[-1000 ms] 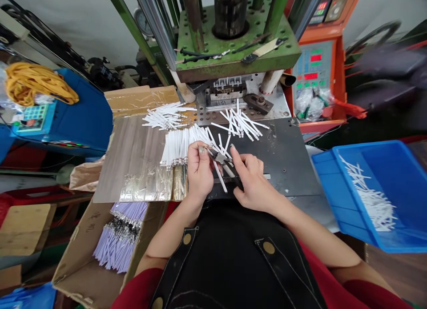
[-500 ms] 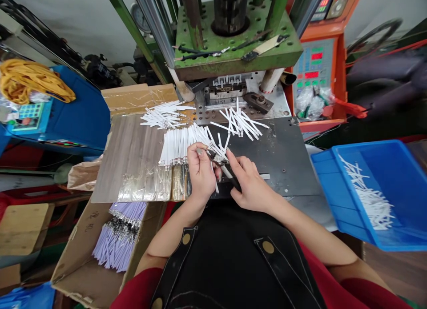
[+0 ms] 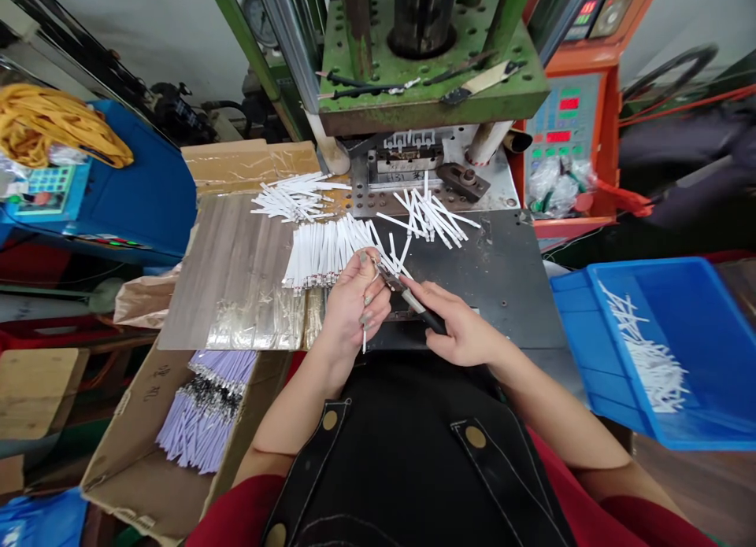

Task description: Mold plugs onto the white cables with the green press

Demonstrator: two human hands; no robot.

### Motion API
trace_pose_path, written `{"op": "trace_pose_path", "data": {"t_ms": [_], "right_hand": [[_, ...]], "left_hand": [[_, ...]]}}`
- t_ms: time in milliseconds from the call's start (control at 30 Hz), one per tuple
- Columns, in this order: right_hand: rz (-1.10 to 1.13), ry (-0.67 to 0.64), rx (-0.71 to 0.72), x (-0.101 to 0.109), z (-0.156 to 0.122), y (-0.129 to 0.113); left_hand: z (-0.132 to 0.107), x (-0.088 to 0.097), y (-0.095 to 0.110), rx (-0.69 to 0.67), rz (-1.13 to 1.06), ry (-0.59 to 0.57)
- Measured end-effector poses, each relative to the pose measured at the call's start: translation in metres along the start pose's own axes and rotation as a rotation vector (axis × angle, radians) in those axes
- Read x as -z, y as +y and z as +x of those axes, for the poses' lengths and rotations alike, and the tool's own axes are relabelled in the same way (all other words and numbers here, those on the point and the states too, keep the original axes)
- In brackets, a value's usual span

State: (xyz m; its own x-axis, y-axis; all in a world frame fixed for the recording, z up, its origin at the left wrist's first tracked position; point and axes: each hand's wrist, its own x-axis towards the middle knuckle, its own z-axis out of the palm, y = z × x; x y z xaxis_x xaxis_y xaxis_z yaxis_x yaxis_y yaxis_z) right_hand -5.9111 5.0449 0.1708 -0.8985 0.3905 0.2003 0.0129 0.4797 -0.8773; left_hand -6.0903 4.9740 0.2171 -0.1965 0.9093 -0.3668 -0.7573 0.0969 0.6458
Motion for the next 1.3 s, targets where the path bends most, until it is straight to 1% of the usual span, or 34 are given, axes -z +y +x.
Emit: {"op": "trace_pose_path", "data": {"t_ms": [67, 100, 133, 167, 233, 267, 333, 400, 467, 567, 667, 767, 867, 1000, 1100, 1200, 1300], "right_hand": [[0.077, -0.047, 0.026, 0.008, 0.001, 0.003], [0.120, -0.082, 0.029, 0.012, 0.002, 0.004], [0.156, -0.119, 0.029, 0.015, 0.002, 0.005], [0.168, -0.150, 0.026, 0.017, 0.003, 0.005], [0.092, -0.169, -0.002, 0.017, 0.002, 0.002], [0.017, -0.156, -0.025, 0.015, 0.002, -0.001], [-0.133, -0.110, -0.090, 0.007, 0.001, -0.009], [-0.238, -0.058, -0.157, -0.001, 0.000, -0.016], [-0.324, -0.017, -0.189, -0.008, -0.001, -0.022], [-0.428, 0.034, -0.189, -0.014, -0.001, -0.023], [-0.439, 0.052, -0.181, -0.015, -0.001, -0.020], [-0.397, 0.066, -0.165, -0.014, -0.001, -0.017], [-0.362, 0.064, -0.135, -0.013, -0.001, -0.016], [-0.285, 0.040, -0.092, -0.009, -0.002, -0.013], [-0.241, 0.034, -0.066, -0.005, -0.002, -0.008], [-0.213, 0.021, -0.030, -0.001, -0.002, -0.003], [-0.174, 0.007, -0.005, 0.002, -0.002, 0.000]], "left_hand": [[0.000, 0.004, 0.000, 0.038, 0.018, -0.034], [0.001, 0.006, -0.001, 0.029, 0.043, -0.046], [0.002, 0.008, -0.004, -0.012, 0.082, -0.051], [0.003, 0.010, -0.008, -0.081, 0.129, -0.047], [0.006, 0.012, -0.017, -0.255, 0.219, -0.011], [0.007, 0.012, -0.021, -0.330, 0.242, 0.020], [0.009, 0.010, -0.028, -0.409, 0.241, 0.082], [0.009, 0.007, -0.031, -0.434, 0.215, 0.128], [0.009, 0.004, -0.032, -0.451, 0.210, 0.148], [0.009, 0.003, -0.034, -0.481, 0.228, 0.163], [0.009, 0.003, -0.036, -0.506, 0.233, 0.180], [0.009, 0.002, -0.035, -0.487, 0.188, 0.194], [0.008, -0.001, -0.031, -0.406, 0.108, 0.199], [0.004, -0.004, -0.023, -0.267, 0.013, 0.156], [0.002, -0.004, -0.019, -0.196, -0.024, 0.116], [0.001, -0.003, -0.018, -0.164, -0.046, 0.096], [0.001, -0.002, -0.020, -0.148, -0.064, 0.107]]}}
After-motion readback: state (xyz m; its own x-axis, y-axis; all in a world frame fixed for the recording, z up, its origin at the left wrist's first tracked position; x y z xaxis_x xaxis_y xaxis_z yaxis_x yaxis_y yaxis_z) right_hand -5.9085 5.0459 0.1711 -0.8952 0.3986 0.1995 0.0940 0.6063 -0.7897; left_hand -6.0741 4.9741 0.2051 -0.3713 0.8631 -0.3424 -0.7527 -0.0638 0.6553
